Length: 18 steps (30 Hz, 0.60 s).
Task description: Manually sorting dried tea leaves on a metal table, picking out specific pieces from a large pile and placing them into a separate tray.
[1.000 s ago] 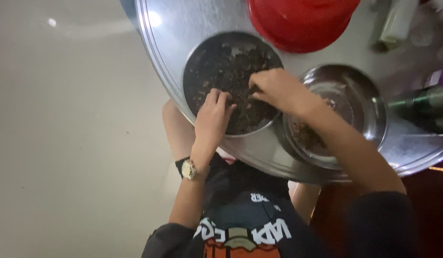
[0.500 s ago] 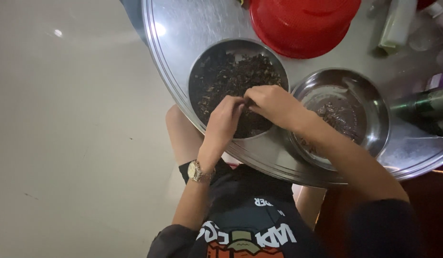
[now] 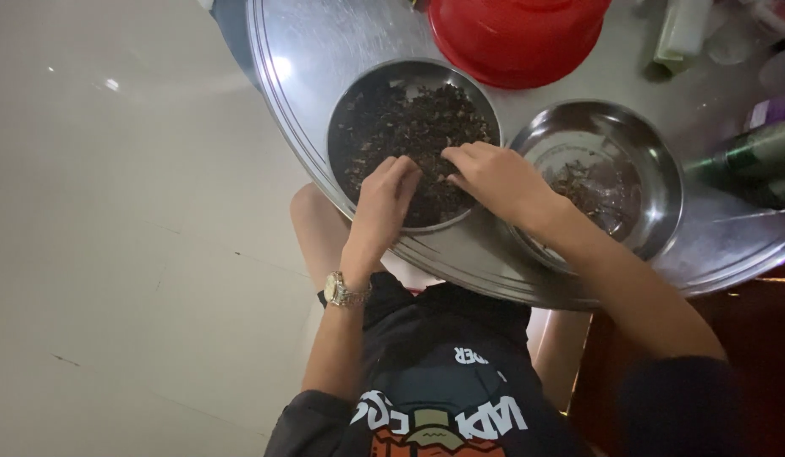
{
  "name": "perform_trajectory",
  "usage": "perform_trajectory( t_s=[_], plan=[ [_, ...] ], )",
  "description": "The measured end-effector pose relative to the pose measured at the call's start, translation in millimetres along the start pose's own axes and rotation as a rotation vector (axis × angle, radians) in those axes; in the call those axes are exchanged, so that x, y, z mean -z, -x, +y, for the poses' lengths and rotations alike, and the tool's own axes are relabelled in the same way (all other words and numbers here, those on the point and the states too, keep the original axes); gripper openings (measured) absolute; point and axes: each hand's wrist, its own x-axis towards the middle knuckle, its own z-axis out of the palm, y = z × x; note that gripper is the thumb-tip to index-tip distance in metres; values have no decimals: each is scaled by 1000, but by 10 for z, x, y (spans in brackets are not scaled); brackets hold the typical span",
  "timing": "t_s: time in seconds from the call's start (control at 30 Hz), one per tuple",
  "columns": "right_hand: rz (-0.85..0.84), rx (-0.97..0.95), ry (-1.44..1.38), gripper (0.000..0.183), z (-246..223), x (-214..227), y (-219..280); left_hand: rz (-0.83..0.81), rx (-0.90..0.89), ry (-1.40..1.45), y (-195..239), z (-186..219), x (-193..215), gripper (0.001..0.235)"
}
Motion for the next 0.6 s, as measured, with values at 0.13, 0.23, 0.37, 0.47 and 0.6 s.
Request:
perform_trajectory(
  t_s=[0.13,0.23,0.37,0.47,0.6],
  plan=[
    [55,-33,-4,31,-187,103,187,13,-31,-7,63,71,26,10],
    [164,-45,-22,31,-313,103,398,30,-35,-56,90,117,6,9],
    [324,-107,-217,29,-620,126,750,34,-21,-274,99,79,-32,14],
    [419,-178,-312,23,-777,38,985,46,-45,-457,101,-33,-83,19],
    [442,-307,-395,16,-915,-75,1204,30,-57,-548,95,-108,-94,26]
  ],
)
